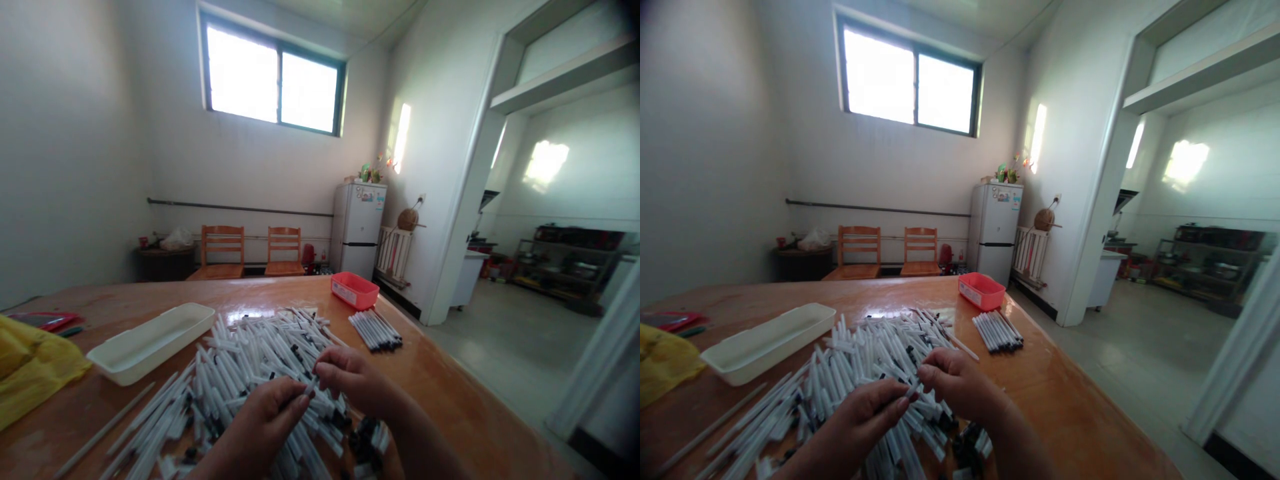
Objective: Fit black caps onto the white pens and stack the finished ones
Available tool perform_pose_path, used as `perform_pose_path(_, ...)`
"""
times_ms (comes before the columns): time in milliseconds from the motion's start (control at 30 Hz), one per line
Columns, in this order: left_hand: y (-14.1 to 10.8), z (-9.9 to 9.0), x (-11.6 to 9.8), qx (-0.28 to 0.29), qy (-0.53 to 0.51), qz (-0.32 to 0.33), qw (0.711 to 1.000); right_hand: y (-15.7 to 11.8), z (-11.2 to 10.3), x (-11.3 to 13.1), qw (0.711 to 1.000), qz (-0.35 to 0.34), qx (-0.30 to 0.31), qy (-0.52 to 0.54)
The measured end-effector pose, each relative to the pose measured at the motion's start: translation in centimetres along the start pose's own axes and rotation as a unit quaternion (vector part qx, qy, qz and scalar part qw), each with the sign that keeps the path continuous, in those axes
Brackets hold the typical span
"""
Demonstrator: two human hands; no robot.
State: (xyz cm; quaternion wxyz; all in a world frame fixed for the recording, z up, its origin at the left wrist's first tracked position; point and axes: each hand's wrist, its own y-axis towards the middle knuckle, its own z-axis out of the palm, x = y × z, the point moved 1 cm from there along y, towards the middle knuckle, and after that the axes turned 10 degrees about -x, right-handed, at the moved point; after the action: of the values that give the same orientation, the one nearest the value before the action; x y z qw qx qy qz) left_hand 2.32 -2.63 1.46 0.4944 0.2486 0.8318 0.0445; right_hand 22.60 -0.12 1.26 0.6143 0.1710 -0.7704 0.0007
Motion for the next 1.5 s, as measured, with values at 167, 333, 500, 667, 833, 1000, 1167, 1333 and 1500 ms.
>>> perform_pose_path(167, -0.12, 0.27, -0.01, -0.013, 0.042, 0.0, 0.999, -0.19, 0.07, 0.04, 0.996, -0.028, -0.02, -0.077)
perform_pose_path(333, -0.24, 0.21, -0.23, -0.011, 0.037, -0.001, 0.999, 0.02, 0.16, -0.25, 0.996, -0.041, -0.009, -0.075)
perform_pose_path(500, -0.18, -0.11, -0.36, 0.0, 0.008, -0.001, 1.0, -0.23, -0.2, -0.16, 0.999, -0.024, -0.009, -0.046)
perform_pose_path(667, -0.22, 0.23, -0.04, -0.014, 0.038, 0.017, 0.999, -0.37, 0.04, -0.02, 0.993, -0.05, -0.017, -0.103)
perform_pose_path(833, -0.25, 0.43, 0.14, -0.02, 0.051, 0.019, 0.998, -0.1, 0.34, -0.14, 0.991, -0.066, -0.012, -0.112)
perform_pose_path(1000, -0.17, 0.03, -0.25, 0.002, 0.005, 0.004, 1.0, -0.31, 0.11, 0.2, 0.999, -0.033, -0.002, -0.036)
perform_pose_path(1167, -0.41, 0.12, -0.28, -0.002, 0.026, 0.0, 1.0, -0.57, 0.11, 0.44, 0.996, -0.047, 0.001, -0.077)
perform_pose_path(1333, -0.48, 0.71, 0.41, -0.03, 0.091, 0.024, 0.995, -0.38, 0.39, 0.44, 0.97, -0.114, -0.045, -0.21)
perform_pose_path(1500, -0.4, 0.72, 0.4, -0.034, 0.123, 0.059, 0.99, -0.31, 0.51, 0.65, 0.956, -0.129, -0.052, -0.259)
